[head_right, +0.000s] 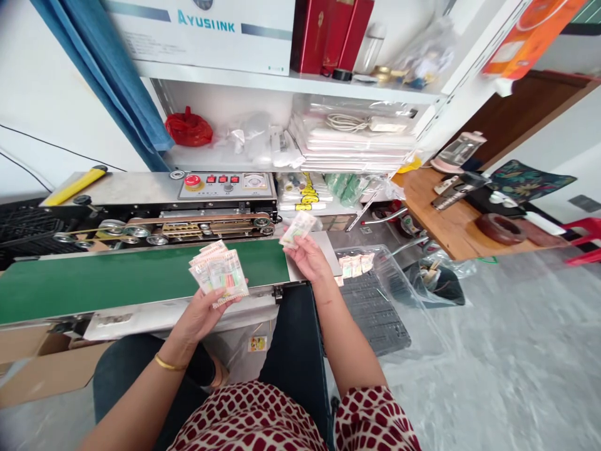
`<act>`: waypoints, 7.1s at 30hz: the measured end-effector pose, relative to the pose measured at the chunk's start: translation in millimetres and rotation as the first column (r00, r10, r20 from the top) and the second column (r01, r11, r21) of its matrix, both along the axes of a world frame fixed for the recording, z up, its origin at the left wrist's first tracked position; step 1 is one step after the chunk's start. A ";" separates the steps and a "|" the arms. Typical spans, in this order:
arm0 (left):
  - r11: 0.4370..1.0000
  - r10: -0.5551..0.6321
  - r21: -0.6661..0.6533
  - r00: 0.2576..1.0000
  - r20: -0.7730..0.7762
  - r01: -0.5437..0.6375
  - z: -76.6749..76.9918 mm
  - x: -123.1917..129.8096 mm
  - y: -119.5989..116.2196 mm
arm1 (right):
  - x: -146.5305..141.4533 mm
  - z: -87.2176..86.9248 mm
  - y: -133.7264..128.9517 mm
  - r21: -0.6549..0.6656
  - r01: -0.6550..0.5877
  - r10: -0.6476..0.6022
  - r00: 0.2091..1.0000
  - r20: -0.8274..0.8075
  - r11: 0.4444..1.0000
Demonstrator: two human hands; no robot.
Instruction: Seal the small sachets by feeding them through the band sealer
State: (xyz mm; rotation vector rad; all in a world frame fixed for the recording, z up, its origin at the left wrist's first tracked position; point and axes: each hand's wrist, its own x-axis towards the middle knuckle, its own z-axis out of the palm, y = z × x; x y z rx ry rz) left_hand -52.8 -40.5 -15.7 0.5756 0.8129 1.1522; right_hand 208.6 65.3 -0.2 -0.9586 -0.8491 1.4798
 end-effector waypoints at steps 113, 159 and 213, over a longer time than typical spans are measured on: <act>0.976 -0.193 0.094 0.981 -0.038 0.195 15.4 32.2 13.5 | -58.8 15.7 -42.7 0.046 -0.122 0.105 0.958 0.266 0.991; 0.997 0.041 0.054 0.993 0.107 -0.047 8.6 42.1 30.5 | -68.5 3.8 -57.7 0.135 -0.038 0.012 0.982 0.186 0.990; 0.997 0.057 0.058 0.998 0.010 -0.057 21.7 43.9 28.9 | -60.8 14.6 -45.1 0.119 -0.296 0.199 0.839 0.506 0.948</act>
